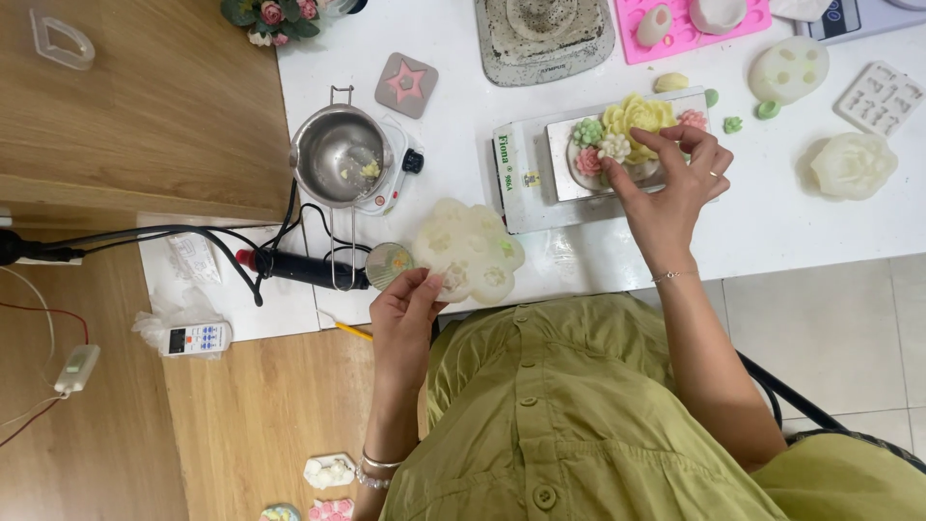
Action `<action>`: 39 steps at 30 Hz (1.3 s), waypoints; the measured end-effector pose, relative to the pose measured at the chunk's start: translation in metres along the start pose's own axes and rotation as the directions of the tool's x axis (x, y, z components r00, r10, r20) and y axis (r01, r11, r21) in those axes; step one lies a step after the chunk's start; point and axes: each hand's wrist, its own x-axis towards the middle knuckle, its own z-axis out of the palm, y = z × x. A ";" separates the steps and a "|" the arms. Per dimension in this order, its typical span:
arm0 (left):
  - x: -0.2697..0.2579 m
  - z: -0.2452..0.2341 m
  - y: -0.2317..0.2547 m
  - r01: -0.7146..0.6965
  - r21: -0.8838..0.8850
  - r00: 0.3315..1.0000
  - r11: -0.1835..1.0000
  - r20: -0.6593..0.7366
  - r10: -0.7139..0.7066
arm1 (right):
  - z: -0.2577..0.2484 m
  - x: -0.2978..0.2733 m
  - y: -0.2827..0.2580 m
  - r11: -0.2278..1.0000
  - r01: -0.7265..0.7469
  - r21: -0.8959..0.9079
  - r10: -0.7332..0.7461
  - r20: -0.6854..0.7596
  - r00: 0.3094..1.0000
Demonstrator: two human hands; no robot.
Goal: Unmolding wax flower decorations and arranging them on a candle base to create a floral display.
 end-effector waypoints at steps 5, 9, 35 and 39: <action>0.003 0.007 -0.002 -0.016 -0.019 0.999 1.000 0.041 0.016 | -0.006 -0.003 0.001 0.997 0.072 -0.019 -0.073 -0.028 0.997; 0.004 0.008 -0.005 -0.021 -0.094 0.996 0.995 0.080 0.028 | -0.028 -0.009 -0.033 0.990 0.138 0.031 -0.136 -0.057 0.989; -0.006 0.059 0.051 -0.214 -0.162 0.920 0.963 0.299 0.255 | -0.054 -0.008 -0.127 0.082 -0.664 0.744 -0.045 0.668 0.743; -0.001 0.054 0.051 -0.257 -0.091 0.865 0.962 0.423 0.272 | -0.046 -0.003 -0.124 0.269 -0.585 0.765 -0.037 0.615 0.787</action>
